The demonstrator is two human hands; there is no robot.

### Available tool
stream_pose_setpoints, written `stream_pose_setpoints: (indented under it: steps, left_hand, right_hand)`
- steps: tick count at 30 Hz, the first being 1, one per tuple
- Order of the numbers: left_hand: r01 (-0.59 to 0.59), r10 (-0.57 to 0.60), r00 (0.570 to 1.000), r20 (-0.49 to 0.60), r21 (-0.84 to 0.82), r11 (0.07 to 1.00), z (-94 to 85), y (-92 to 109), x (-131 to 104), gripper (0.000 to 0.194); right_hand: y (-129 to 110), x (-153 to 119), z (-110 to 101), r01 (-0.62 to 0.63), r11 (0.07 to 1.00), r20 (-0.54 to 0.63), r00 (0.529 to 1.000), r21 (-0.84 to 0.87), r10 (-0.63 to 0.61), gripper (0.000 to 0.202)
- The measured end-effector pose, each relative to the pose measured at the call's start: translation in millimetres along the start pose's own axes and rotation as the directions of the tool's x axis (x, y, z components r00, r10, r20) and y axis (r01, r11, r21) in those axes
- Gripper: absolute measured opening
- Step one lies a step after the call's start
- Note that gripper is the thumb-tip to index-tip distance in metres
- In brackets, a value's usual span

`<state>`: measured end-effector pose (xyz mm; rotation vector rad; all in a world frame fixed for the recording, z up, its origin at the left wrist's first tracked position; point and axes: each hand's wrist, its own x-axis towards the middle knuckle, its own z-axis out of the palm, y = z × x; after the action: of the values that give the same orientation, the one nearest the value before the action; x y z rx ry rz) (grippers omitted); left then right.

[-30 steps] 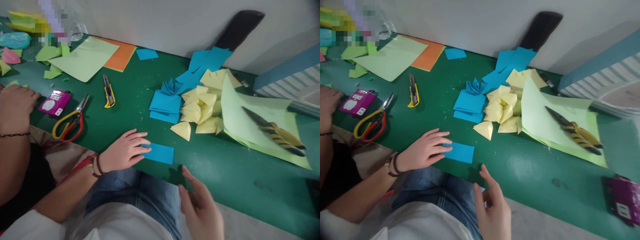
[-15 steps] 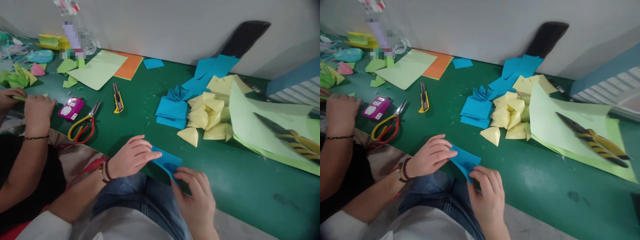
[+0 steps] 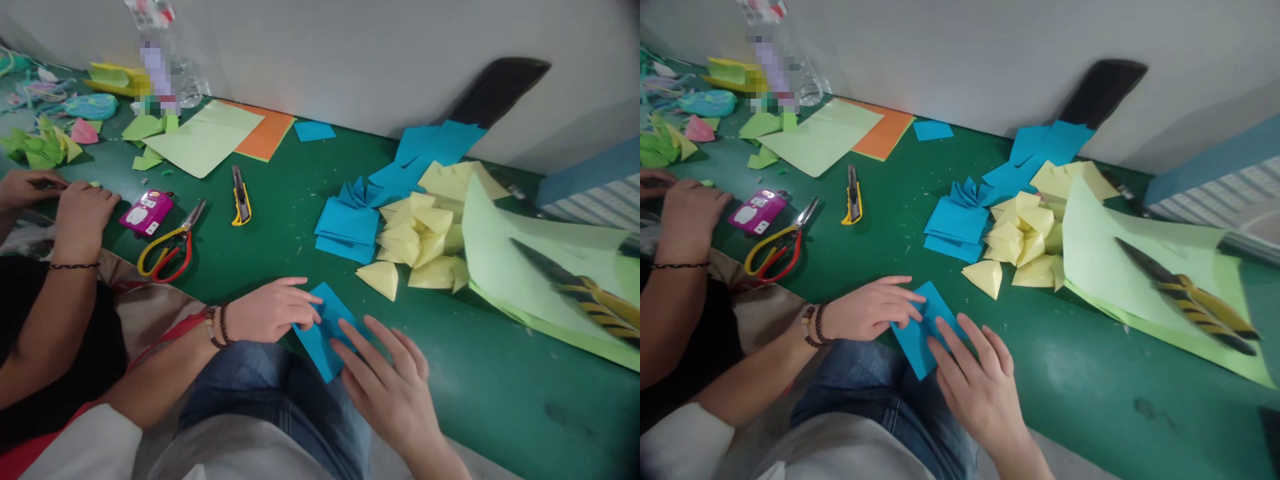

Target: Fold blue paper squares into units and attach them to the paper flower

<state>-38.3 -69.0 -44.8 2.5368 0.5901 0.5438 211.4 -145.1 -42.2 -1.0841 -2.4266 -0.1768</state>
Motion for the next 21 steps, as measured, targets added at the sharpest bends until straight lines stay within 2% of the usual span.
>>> stream_pose_setpoints:
  steps: [2,4,6,8,11,15,21]
  left_hand:
    - [-0.029,0.026,0.999,0.041,0.06,0.998,-2.4,3.6,3.2,0.036]
    - [-0.054,0.048,0.998,0.037,0.182,0.982,-3.8,11.7,4.2,0.029]
    - [-0.015,0.027,0.999,-0.032,0.315,0.949,-2.5,22.7,1.9,0.017]
    - [0.032,0.011,0.994,-0.108,0.387,0.921,2.0,32.6,-3.4,0.014]
    - [0.078,-0.022,0.986,-0.163,0.352,0.933,10.9,37.9,-13.1,0.016]
    - [0.113,-0.057,0.971,-0.234,0.233,0.966,15.9,29.5,-20.5,0.023]
    - [0.053,-0.036,0.994,-0.102,0.175,0.983,12.9,22.4,-17.3,0.013]
  right_hand:
    - [4.5,-2.4,-1.1,0.045,0.999,0.019,0.999,-0.001,-0.045,0.02]
    - [4.8,-4.9,-2.5,0.066,0.998,0.021,0.998,-0.005,-0.066,0.019]
    - [0.4,-6.6,-4.0,0.068,0.998,0.021,0.997,0.007,-0.069,0.02]
    - [-6.8,-7.2,-5.1,0.063,0.997,0.021,0.998,0.047,-0.064,0.02]
    - [-15.5,-6.8,-4.9,0.061,0.991,0.035,0.997,0.119,-0.066,0.022]
    - [-12.5,-6.5,-2.8,0.073,0.986,0.085,0.993,0.153,-0.086,0.03]
    - [-2.7,-5.3,-1.1,0.087,0.977,0.106,0.988,0.193,-0.109,0.029]
